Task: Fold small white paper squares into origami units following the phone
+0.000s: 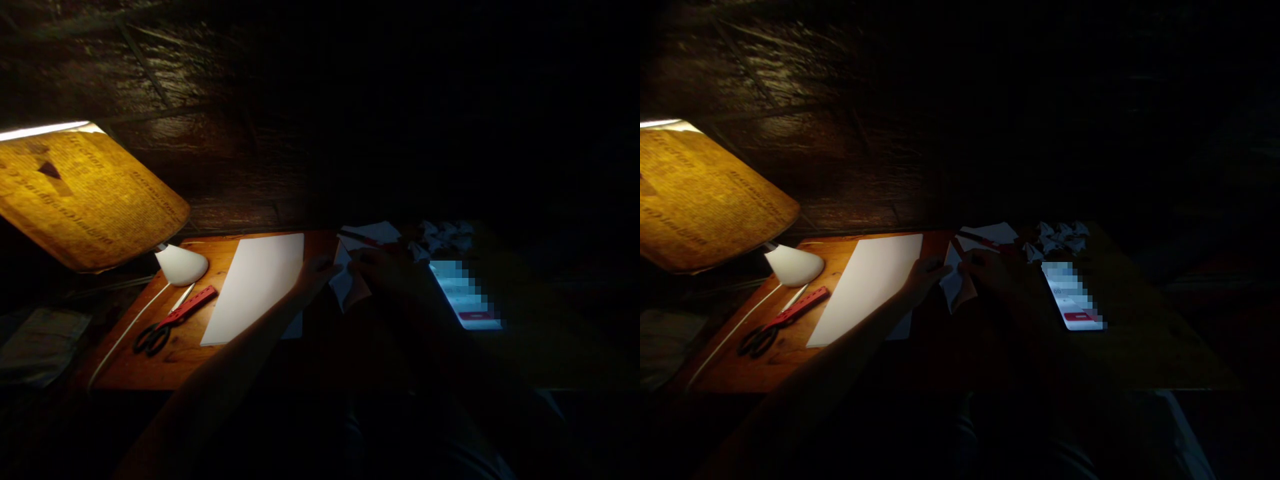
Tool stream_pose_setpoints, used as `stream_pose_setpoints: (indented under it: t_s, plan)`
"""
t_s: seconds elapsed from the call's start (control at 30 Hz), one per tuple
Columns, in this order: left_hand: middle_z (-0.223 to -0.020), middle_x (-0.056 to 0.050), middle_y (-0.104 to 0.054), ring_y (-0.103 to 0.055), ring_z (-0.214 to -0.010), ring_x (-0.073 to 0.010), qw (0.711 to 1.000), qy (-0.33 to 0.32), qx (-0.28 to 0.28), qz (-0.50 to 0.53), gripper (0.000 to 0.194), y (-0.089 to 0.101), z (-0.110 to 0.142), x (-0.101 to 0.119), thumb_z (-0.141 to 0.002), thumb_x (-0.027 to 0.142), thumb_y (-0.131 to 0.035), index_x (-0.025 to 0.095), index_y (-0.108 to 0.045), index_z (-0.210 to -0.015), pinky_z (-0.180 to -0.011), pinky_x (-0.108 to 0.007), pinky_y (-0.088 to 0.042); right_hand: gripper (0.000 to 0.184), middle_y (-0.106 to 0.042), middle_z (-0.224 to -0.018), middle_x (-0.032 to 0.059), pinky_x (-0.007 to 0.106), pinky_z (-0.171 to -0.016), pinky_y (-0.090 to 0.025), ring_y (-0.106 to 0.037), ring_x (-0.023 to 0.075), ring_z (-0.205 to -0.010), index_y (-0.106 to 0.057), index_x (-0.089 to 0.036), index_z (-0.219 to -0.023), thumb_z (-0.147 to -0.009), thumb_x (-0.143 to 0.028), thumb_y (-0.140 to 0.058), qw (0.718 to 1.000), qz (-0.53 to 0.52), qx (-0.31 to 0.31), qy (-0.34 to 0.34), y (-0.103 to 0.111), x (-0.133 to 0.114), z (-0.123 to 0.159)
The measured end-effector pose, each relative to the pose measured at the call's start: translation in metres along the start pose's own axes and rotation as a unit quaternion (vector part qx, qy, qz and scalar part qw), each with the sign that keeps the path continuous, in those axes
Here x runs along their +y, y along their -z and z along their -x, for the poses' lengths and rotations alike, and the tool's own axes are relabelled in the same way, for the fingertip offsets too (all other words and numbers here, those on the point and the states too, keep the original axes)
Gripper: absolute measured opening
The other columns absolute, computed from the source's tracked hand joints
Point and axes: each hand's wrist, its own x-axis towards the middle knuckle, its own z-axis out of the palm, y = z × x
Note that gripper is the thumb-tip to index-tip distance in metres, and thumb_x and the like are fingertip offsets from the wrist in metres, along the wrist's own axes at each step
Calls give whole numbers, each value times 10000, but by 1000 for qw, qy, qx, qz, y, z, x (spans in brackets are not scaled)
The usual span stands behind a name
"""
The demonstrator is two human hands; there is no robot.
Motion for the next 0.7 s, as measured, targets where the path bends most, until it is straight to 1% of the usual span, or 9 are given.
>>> stream_pose_setpoints:
  t_s: [0.2,0.3,0.4,0.5,0.6,0.7]
  plan:
    - [-618,19,-582,-503,-586,-105,999,2,9,-48,301,4,-1,-2,-704,426,-761,142,-660,-703,-548,-231,-355,53,-744,-827,54,338,-738,-503,-657,224,-810,-704,-213,-739,-755,-263,-702,1000,6,-5,3,0,2,-1]
    - [-652,4,-621,-528,-606,-114,999,7,2,-51,283,4,-2,-2,-705,416,-747,141,-682,-719,-568,-238,-376,79,-723,-790,33,323,-726,-493,-644,210,-788,-686,-214,-711,-750,-283,-690,1000,18,-11,2,-1,4,-2]
    - [-699,-7,-659,-562,-645,-128,999,1,-1,-48,270,4,-2,-3,-686,401,-757,146,-698,-748,-596,-244,-405,78,-706,-745,21,312,-692,-483,-636,200,-746,-663,-217,-685,-746,-265,-669,1000,8,0,-13,-3,4,-2]
    - [-696,-9,-658,-574,-655,-137,999,-4,2,-51,284,3,-2,-3,-673,411,-771,148,-694,-746,-595,-244,-415,55,-714,-752,30,318,-691,-482,-645,211,-756,-692,-219,-717,-747,-264,-682,1000,22,3,-11,-2,2,-1]
    - [-705,-11,-657,-568,-650,-136,999,5,1,-53,314,4,-2,-2,-682,444,-771,149,-691,-754,-584,-241,-411,52,-719,-757,35,323,-719,-487,-652,211,-767,-696,-213,-705,-747,-235,-675,1000,28,5,-6,-1,0,-1]
    - [-628,9,-600,-510,-588,-115,997,11,-2,-77,376,5,-2,-1,-695,515,-755,154,-652,-674,-541,-231,-362,67,-730,-795,49,320,-733,-494,-658,209,-787,-701,-201,-724,-760,-246,-668,1000,18,10,-15,0,1,-2]
